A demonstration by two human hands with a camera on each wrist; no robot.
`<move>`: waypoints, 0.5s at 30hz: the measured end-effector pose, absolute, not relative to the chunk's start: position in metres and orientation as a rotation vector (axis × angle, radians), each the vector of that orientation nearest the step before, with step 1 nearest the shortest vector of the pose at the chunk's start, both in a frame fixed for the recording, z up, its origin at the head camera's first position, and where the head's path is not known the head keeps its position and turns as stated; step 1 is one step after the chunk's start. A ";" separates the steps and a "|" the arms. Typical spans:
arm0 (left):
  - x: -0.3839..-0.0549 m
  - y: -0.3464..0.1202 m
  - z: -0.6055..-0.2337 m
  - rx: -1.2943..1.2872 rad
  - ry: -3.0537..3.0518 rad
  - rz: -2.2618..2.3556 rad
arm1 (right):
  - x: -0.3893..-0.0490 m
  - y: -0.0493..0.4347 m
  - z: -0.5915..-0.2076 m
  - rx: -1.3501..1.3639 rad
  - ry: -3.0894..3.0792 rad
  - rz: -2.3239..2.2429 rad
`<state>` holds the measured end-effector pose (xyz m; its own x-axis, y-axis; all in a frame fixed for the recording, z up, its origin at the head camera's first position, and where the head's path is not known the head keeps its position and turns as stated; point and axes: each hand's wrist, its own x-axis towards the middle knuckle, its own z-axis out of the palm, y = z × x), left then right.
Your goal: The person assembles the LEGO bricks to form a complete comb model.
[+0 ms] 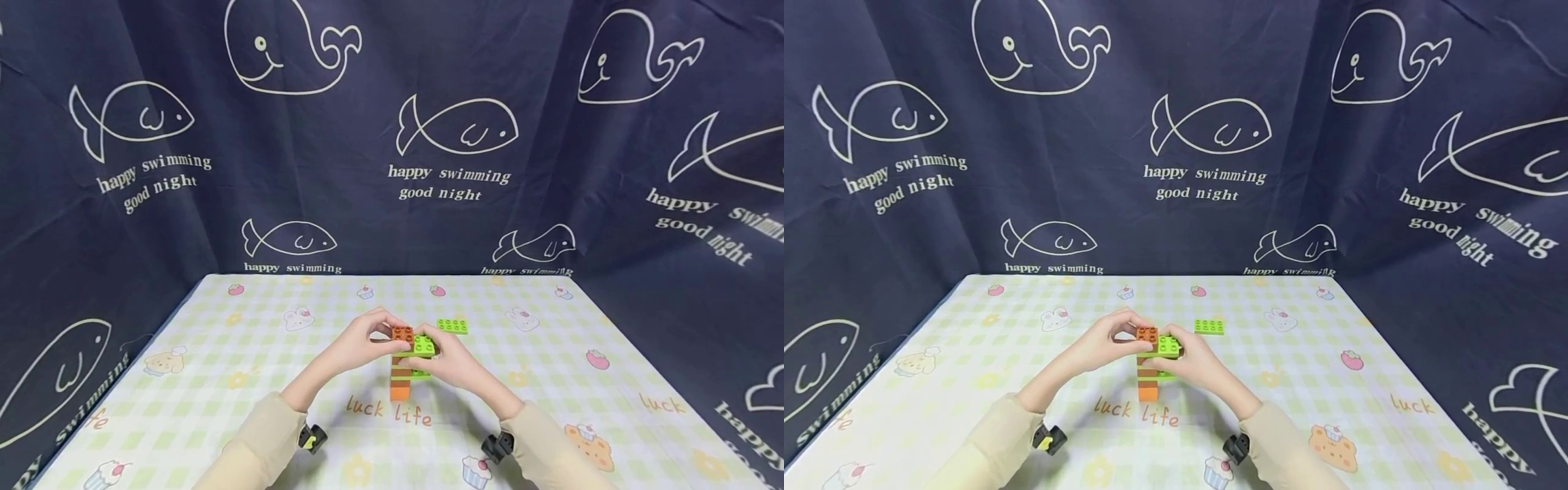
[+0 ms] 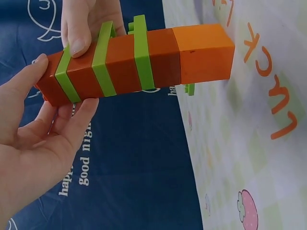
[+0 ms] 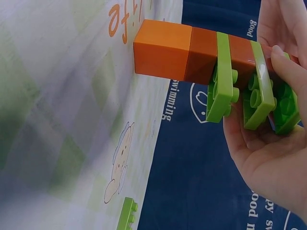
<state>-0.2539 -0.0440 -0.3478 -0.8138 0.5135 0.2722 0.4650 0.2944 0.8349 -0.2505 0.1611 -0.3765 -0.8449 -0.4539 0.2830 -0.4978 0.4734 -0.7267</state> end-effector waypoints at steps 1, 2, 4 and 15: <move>-0.252 -0.044 -0.346 0.933 2.486 1.574 | -0.250 0.161 -0.377 0.856 -2.656 1.339; -0.250 -0.044 -0.344 0.926 2.482 1.572 | -0.250 0.161 -0.377 0.858 -2.659 1.345; -0.248 -0.044 -0.342 0.918 2.465 1.577 | -0.250 0.160 -0.378 0.865 -2.656 1.361; -0.259 -0.045 -0.358 0.939 2.448 1.651 | -0.255 0.162 -0.377 0.878 -2.659 1.397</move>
<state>-0.2588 -0.0447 -0.3576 -0.8157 0.5013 0.2888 0.4556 0.2489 0.8547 -0.2552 0.1616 -0.3772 -0.8425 -0.4711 0.2612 -0.4824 0.4440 -0.7551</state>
